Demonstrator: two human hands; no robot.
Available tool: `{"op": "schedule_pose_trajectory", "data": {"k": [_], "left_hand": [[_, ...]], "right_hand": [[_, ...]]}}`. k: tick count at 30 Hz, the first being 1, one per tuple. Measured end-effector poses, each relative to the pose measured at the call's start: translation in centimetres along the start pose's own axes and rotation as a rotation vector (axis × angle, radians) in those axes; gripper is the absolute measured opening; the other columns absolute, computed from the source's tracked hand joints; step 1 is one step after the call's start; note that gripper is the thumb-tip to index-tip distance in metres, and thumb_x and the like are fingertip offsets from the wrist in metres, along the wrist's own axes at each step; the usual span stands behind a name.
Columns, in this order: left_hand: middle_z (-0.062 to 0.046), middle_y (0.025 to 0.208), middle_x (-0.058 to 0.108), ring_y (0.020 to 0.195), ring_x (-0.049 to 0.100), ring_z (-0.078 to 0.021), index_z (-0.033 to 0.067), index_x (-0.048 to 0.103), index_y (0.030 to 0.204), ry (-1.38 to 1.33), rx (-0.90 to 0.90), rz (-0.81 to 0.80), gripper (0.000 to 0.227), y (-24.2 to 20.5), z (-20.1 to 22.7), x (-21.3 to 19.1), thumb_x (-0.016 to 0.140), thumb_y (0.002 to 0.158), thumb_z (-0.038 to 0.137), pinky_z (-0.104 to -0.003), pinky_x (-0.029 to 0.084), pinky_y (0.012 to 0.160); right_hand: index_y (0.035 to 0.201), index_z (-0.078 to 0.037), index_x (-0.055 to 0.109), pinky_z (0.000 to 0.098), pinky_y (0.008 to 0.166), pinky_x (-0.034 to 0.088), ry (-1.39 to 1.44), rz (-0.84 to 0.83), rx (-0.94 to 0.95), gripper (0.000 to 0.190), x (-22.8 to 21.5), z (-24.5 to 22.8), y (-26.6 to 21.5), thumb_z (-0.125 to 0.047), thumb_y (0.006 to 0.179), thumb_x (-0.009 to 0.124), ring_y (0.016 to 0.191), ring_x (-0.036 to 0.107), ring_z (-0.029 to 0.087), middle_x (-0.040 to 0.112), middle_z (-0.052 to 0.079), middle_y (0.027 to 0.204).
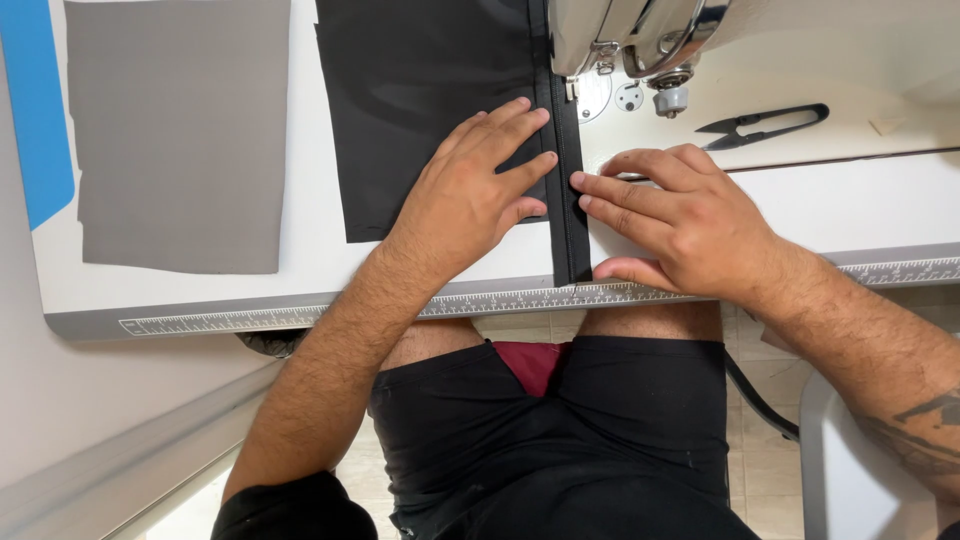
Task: Sewing a zipper onto a piece of synthetic material using an industrial sewing machine in a workshop.
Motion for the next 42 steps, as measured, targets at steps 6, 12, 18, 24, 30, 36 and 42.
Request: {"op": "schedule_pose_trajectory", "data": {"k": [6,12,18,24,30,36,42], "left_hand": [[-0.018,0.148,0.053,0.144,0.044,-0.0354,0.0048,0.072,0.127,-0.048,-0.014,-0.037,0.05,0.3,-0.5,0.1,0.084,0.092,0.037,-0.058,0.042,0.116],[-0.018,0.149,0.052,0.143,0.044,-0.0358,0.0022,0.073,0.129,-0.059,-0.01,-0.027,0.055,0.9,-1.5,0.1,0.08,0.095,0.045,-0.056,0.042,0.116],[-0.018,0.149,0.052,0.144,0.041,-0.0362,0.0013,0.071,0.13,-0.07,-0.006,-0.023,0.057,1.6,-2.5,0.2,0.079,0.096,0.047,-0.057,0.04,0.116],[-0.02,0.147,0.051,0.141,0.046,-0.0384,0.0024,0.068,0.13,0.01,0.017,0.028,0.062,0.8,0.0,0.1,0.087,0.092,0.047,-0.057,0.043,0.117],[-0.02,0.146,0.055,0.141,0.048,-0.0371,0.0025,0.07,0.129,0.003,0.029,0.024,0.057,0.2,0.6,0.0,0.083,0.094,0.046,-0.057,0.042,0.117],[-0.021,0.147,0.054,0.142,0.048,-0.0385,0.0019,0.07,0.129,0.002,0.03,0.024,0.057,0.2,1.1,-0.2,0.085,0.094,0.044,-0.058,0.041,0.118],[-0.021,0.136,0.061,0.133,0.056,-0.0382,0.002,0.073,0.118,0.02,0.061,0.068,0.052,0.2,1.8,-1.0,0.084,0.093,0.046,-0.058,0.044,0.114]], "right_hand": [[0.128,-0.001,0.069,0.042,0.084,0.048,-0.016,-0.01,0.006,0.065,0.1,0.0,0.1,-0.058,0.1,0.054,0.116,0.067,0.034,0.07,0.011,0.14],[0.135,0.001,0.066,0.0444,0.086,0.048,-0.054,-0.061,0.059,0.073,0.4,0.3,0.4,-0.061,0.1,0.048,0.119,0.063,0.035,0.066,0.012,0.146],[0.142,0.001,0.062,0.0467,0.086,0.045,-0.088,-0.138,0.124,0.081,1.0,0.9,0.5,-0.065,0.1,0.044,0.125,0.057,0.036,0.055,0.011,0.158],[0.135,0.0,0.066,0.0437,0.084,0.047,-0.042,-0.075,0.064,0.075,0.7,0.6,0.4,-0.063,0.099,0.048,0.119,0.062,0.035,0.063,0.011,0.148],[0.126,-0.001,0.07,0.0394,0.077,0.048,-0.003,0.02,-0.029,0.065,-0.3,-0.1,0.1,-0.058,0.1,0.054,0.106,0.069,0.033,0.073,0.011,0.132],[0.128,-0.001,0.068,0.0399,0.077,0.051,-0.031,0.012,-0.029,0.066,0.1,-0.1,-0.2,-0.06,0.1,0.054,0.109,0.069,0.033,0.071,0.013,0.137],[0.123,-0.001,0.071,0.0406,0.077,0.05,-0.016,0.017,-0.014,0.065,0.0,0.0,-0.2,-0.06,0.099,0.057,0.108,0.069,0.033,0.072,0.012,0.136]]}}
Point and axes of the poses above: each hand's wrist, its own y-axis towards the middle knuckle, its own x-axis out of the palm, z = x × y, the point moved 8 cm from there along y, towards the middle knuckle
